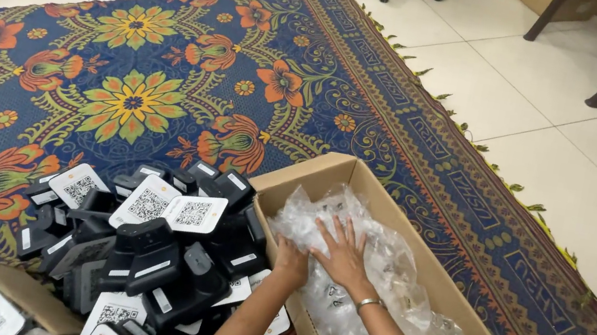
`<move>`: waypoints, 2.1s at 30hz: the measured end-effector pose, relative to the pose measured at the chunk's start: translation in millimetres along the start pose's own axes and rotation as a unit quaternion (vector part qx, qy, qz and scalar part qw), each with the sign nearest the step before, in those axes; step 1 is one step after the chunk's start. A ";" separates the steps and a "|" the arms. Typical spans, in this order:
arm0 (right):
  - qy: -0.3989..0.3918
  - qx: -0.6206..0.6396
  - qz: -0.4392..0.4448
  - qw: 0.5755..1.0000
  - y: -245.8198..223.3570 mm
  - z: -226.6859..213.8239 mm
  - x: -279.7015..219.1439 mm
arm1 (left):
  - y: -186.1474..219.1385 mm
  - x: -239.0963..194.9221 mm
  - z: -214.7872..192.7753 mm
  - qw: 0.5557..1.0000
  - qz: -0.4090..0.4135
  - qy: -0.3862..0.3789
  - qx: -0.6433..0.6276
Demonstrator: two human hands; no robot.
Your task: The person sits on a patterned rug and packs small black electronic devices into a cardboard box. They pick up each device, wrap it in bubble wrap, and place it inside the box, repeating the process for multiple items.
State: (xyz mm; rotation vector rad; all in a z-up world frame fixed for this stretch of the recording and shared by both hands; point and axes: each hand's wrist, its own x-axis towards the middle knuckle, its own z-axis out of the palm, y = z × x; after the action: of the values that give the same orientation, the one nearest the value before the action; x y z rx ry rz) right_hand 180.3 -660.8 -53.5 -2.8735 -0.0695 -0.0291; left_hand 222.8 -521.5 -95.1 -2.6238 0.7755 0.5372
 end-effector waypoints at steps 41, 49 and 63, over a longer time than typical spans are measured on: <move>0.145 0.306 -0.347 0.875 -380.2 -64.9 -114.4 | -225.7 -391.0 76.4 0.768 -0.228 0.557 -0.220; -0.008 0.319 -0.474 0.821 -539.8 20.1 -171.6 | -315.2 -500.8 208.5 0.702 -0.483 0.478 -0.212; -0.027 0.079 -0.558 0.826 -579.7 93.4 -195.8 | -426.0 -629.2 307.8 0.679 -0.606 0.194 -0.368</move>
State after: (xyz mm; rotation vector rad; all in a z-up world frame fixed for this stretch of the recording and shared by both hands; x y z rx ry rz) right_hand -43.0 -86.3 3.9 -2.2427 -1.6276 -0.1510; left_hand -100.8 223.8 14.4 -3.1417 -1.4406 -0.2002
